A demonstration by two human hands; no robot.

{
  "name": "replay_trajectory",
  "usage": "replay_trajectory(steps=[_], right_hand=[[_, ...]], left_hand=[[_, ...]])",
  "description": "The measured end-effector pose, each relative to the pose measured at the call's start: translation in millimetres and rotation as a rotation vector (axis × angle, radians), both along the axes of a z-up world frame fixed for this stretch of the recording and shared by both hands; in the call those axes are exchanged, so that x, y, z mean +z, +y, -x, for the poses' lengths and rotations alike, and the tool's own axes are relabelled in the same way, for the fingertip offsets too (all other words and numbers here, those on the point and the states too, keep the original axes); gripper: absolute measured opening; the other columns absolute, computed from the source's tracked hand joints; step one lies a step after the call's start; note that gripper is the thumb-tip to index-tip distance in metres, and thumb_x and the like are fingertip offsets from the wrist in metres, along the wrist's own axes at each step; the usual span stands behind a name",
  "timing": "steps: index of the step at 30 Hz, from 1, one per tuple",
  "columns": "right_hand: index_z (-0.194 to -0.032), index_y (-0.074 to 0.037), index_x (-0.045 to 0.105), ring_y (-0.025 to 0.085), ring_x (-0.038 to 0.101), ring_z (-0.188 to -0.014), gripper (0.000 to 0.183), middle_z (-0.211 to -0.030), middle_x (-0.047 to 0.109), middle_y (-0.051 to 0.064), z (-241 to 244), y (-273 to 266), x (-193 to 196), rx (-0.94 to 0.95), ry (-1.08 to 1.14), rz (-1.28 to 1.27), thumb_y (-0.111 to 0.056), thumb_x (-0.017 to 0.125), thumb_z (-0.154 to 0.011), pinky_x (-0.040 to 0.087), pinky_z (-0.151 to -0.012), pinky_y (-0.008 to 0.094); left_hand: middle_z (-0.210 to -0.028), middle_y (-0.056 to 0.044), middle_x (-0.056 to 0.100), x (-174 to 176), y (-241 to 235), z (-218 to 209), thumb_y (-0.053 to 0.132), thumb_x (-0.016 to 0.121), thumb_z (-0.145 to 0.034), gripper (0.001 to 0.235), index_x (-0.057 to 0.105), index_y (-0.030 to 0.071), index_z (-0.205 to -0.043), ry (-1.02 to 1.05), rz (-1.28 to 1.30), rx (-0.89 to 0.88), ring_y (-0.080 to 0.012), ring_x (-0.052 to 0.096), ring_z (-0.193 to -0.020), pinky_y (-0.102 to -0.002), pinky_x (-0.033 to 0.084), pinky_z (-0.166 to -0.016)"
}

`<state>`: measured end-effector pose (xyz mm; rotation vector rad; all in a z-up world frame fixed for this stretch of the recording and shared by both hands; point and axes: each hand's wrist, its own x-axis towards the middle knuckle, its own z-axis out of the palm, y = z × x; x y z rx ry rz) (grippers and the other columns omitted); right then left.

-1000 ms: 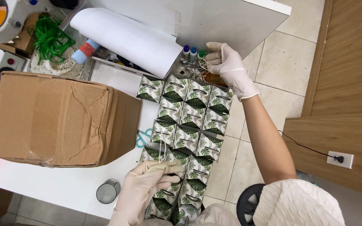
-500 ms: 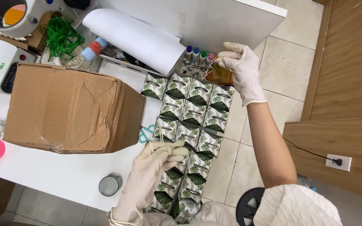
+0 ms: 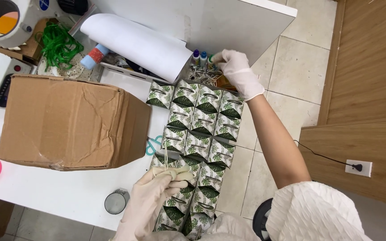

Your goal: The person removes shaped wax candles from silicone molds by hand, presses wax pieces into a star-shaped mold, and places finished candles on a shelf. They then trim the wicks of candles with a small tool and work through a row of packaged candles, trimming each wick.

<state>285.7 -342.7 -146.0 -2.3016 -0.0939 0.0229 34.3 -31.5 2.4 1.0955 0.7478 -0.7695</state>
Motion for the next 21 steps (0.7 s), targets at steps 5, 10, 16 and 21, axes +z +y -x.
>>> replay_trajectory(steps=[5,10,16,21], right_hand=[[-0.115,-0.016,0.073,0.033,0.067,-0.105,0.032,-0.107,0.072,0.014,5,-14,-37,0.318,0.097,0.791,-0.004,0.067,-0.086,0.055,-0.086,0.047],[-0.109,-0.015,0.069,0.029,0.064,-0.102,0.031,-0.096,0.069,0.01,3,-24,-39,0.345,0.007,1.017,-0.011,0.07,-0.078,0.051,-0.075,0.048],[-0.108,-0.014,0.07,0.03,0.063,-0.104,0.029,-0.1,0.07,0.01,14,-32,1,0.324,-0.07,1.102,-0.017,0.069,-0.079,0.053,-0.07,0.046],[-0.104,-0.017,0.077,0.03,0.062,-0.107,0.032,-0.106,0.07,0.007,20,-21,21,0.327,0.078,1.071,-0.045,0.071,-0.089,0.053,-0.076,0.048]], left_hand=[[-0.116,-0.021,0.077,-13,10,5,0.008,0.053,-0.097,0.023,0.064,-0.008,-0.109,-0.013,-0.002,0.038,-0.0223,0.073,-0.091,-0.032,0.057,-0.081],[-0.114,-0.021,0.076,-8,4,1,0.009,0.053,-0.098,0.025,0.066,-0.009,-0.11,-0.01,0.001,0.027,-0.0217,0.072,-0.09,-0.032,0.057,-0.08],[-0.117,-0.019,0.077,-13,3,-1,0.009,0.055,-0.097,0.025,0.066,-0.008,-0.11,-0.005,0.007,0.031,-0.022,0.073,-0.09,-0.032,0.057,-0.08],[-0.111,-0.017,0.08,-8,0,-6,0.014,0.054,-0.098,0.033,0.07,-0.006,-0.118,-0.033,0.008,-0.077,-0.0194,0.074,-0.09,-0.03,0.056,-0.079]])
